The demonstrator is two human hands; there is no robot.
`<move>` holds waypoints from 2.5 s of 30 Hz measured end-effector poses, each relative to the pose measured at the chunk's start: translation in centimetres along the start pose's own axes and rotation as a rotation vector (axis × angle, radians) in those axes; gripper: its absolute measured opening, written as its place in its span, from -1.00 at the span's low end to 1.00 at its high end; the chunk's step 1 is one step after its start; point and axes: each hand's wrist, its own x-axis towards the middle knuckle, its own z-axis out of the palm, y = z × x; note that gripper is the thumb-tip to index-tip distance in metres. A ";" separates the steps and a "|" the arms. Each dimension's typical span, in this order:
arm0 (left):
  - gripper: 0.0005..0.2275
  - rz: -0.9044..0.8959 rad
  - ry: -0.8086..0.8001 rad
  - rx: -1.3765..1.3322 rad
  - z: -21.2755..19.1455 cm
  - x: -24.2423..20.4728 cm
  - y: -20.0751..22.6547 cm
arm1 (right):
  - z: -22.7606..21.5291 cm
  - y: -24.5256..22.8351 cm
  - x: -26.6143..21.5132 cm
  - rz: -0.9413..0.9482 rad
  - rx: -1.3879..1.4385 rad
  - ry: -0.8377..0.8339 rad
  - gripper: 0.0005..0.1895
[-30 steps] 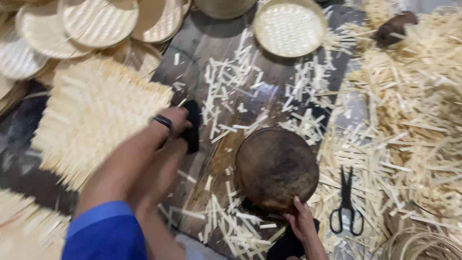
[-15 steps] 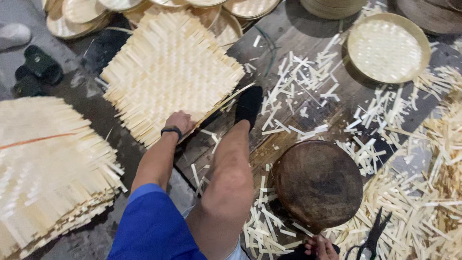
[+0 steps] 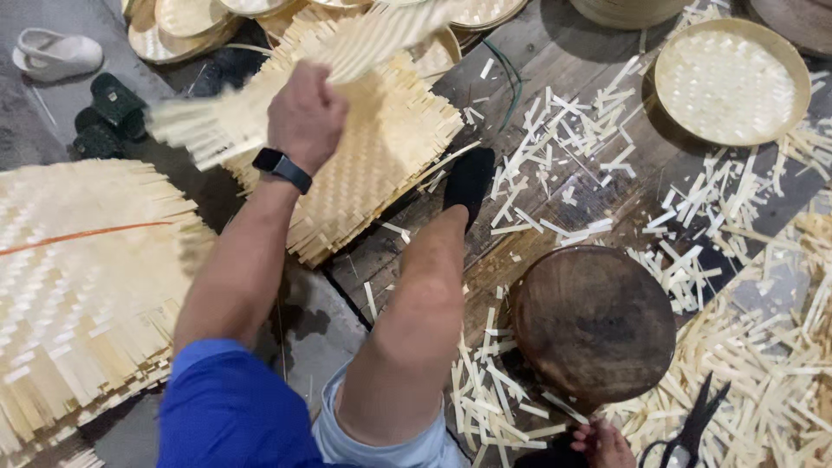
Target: The person sits on the floor and uses shears to trim the edges of a woven bamboo mat placed over a circular wooden frame. They repeatedly flip the basket, trim the excess material, and adjust the frame to create a finished basket.
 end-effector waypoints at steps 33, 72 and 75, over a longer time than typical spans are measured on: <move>-0.20 0.483 -0.934 -0.181 25.0 -28.3 21.6 | -2.7 -8.9 6.4 -0.012 -0.081 0.196 -0.62; -0.29 0.918 -1.252 -0.004 22.1 -29.5 27.4 | -1.2 -11.5 6.7 -0.237 -0.320 0.299 -0.70; -0.47 0.926 -1.084 -0.110 22.7 -30.6 26.2 | -0.6 -9.2 8.6 -0.239 -0.320 0.418 -0.35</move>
